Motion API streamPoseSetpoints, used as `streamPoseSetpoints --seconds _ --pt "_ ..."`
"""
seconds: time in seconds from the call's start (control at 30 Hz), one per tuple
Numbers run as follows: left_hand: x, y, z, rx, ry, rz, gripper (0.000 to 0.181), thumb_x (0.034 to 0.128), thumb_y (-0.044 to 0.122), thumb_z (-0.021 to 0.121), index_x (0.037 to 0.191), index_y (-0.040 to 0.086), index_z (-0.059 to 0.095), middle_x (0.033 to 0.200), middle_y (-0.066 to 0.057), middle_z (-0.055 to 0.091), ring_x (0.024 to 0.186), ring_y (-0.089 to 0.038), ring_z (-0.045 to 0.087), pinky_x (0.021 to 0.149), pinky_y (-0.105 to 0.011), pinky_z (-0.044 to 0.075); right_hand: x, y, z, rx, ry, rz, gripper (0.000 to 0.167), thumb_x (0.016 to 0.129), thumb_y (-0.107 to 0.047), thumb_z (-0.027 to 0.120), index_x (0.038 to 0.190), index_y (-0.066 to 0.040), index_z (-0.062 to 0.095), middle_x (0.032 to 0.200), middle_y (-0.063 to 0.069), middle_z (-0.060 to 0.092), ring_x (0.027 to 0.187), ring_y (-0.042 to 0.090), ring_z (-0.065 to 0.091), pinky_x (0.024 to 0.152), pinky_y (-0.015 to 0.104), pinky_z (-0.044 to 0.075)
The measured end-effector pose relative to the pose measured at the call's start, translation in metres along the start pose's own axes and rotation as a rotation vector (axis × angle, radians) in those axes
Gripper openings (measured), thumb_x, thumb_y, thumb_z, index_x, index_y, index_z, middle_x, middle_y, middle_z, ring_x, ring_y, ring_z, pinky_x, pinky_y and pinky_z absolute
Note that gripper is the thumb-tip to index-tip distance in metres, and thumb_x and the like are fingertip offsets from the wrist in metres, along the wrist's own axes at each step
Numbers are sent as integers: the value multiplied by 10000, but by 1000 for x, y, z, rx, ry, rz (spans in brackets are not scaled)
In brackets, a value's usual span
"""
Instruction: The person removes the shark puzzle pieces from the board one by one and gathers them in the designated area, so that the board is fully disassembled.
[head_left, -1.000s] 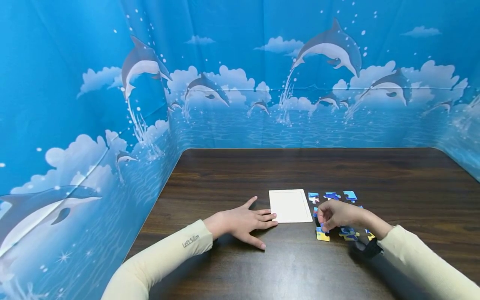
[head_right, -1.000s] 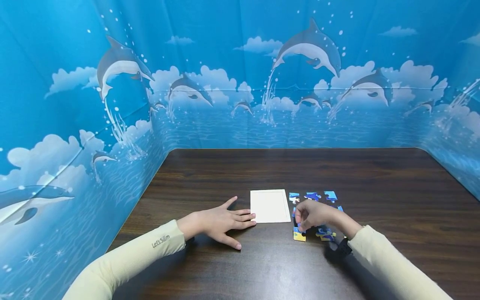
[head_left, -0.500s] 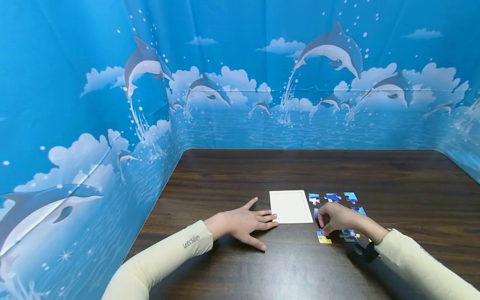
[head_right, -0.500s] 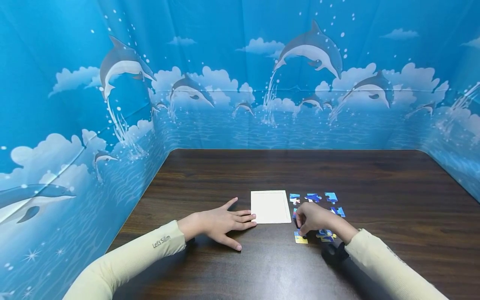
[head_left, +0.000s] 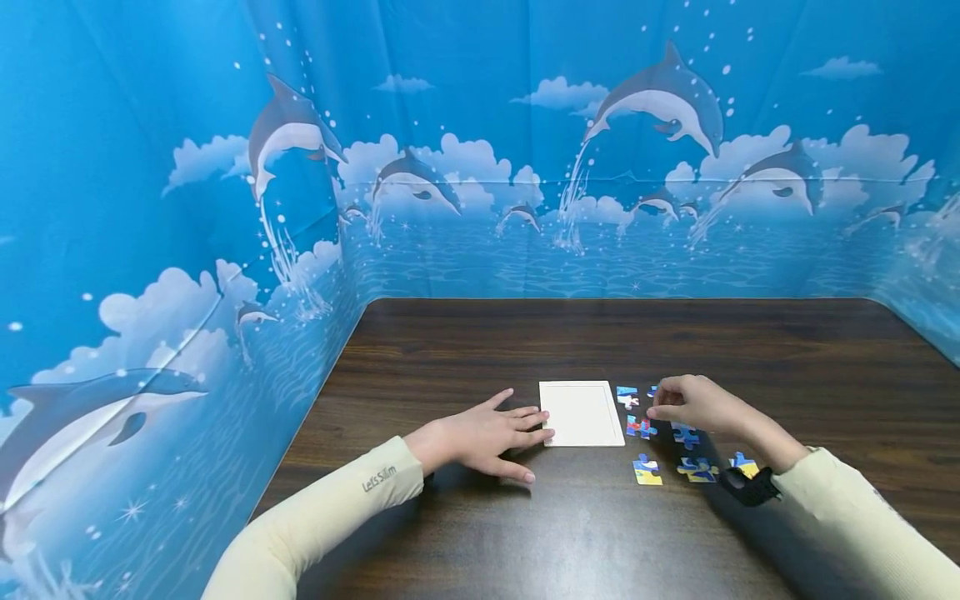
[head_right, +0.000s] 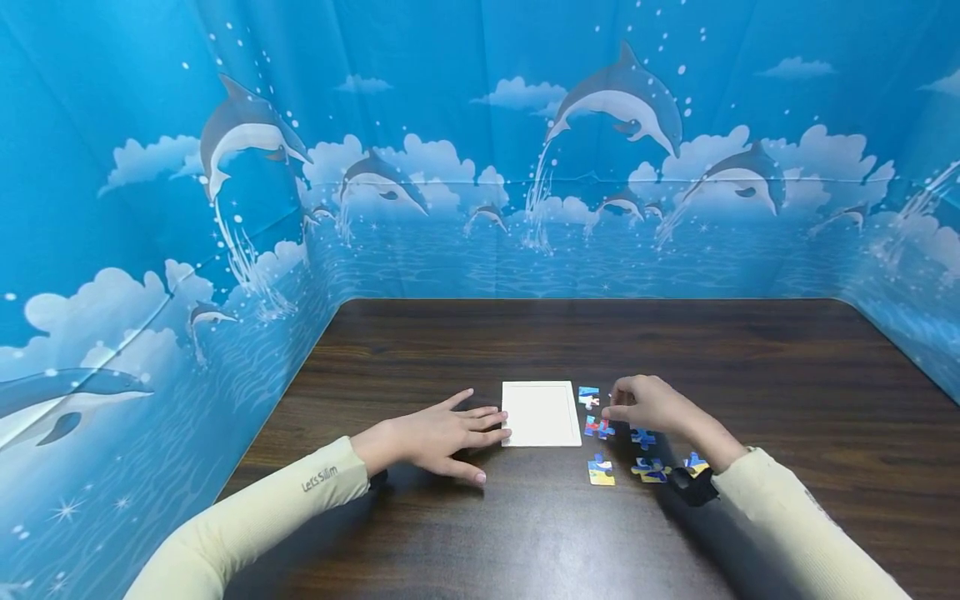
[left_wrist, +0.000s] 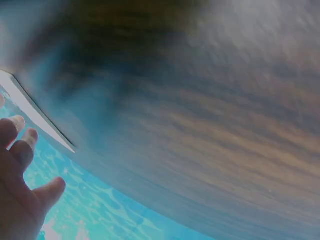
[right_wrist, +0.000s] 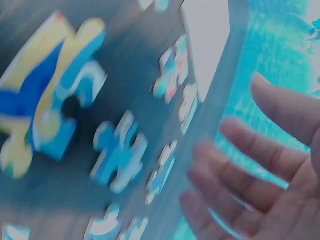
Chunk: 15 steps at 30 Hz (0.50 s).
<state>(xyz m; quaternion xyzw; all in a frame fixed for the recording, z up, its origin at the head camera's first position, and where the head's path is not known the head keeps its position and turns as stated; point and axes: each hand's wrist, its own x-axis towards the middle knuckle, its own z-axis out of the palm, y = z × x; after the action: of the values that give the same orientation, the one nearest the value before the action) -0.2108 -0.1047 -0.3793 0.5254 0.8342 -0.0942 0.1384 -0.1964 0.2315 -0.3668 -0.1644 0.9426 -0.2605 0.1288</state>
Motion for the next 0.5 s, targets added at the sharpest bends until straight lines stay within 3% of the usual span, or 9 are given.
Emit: streamPoseSetpoints --seconds 0.07,0.17,0.3,0.4,0.5 --pt "0 -3 1 -7 14 -39 746 927 640 314 1524 234 127 1596 -6 116 1473 -163 137 1167 -550 48 -1 2 -1 -83 57 30 415 899 -322 617 1118 30 607 1050 231 621 929 361 584 768 473 497" --pt "-1 -8 3 -19 41 -126 775 927 642 304 1528 197 99 1598 -24 105 1473 -176 140 1162 -562 34 -3 6 -1 -163 99 82 711 916 -450 552 1350 96 410 1371 386 368 1245 550 351 946 674 334" --pt "2 -12 6 -20 121 -288 784 937 632 288 1528 154 95 1593 -58 130 1470 -210 159 1150 -588 29 0 12 1 -187 98 118 836 943 -536 435 1439 104 227 1447 433 146 1310 612 146 979 749 180" --pt "9 -13 4 -32 174 -407 782 940 632 274 1526 144 102 1590 -70 138 1471 -227 155 1143 -601 17 6 12 3 -187 84 118 823 958 -549 381 1457 80 200 1464 417 123 1326 604 117 987 754 148" --pt "17 -10 -1 -52 198 -475 792 937 640 270 1525 136 106 1591 -71 123 1475 -227 137 1139 -606 4 12 9 4 -196 73 103 807 964 -552 355 1461 66 209 1474 401 125 1337 591 114 997 747 144"
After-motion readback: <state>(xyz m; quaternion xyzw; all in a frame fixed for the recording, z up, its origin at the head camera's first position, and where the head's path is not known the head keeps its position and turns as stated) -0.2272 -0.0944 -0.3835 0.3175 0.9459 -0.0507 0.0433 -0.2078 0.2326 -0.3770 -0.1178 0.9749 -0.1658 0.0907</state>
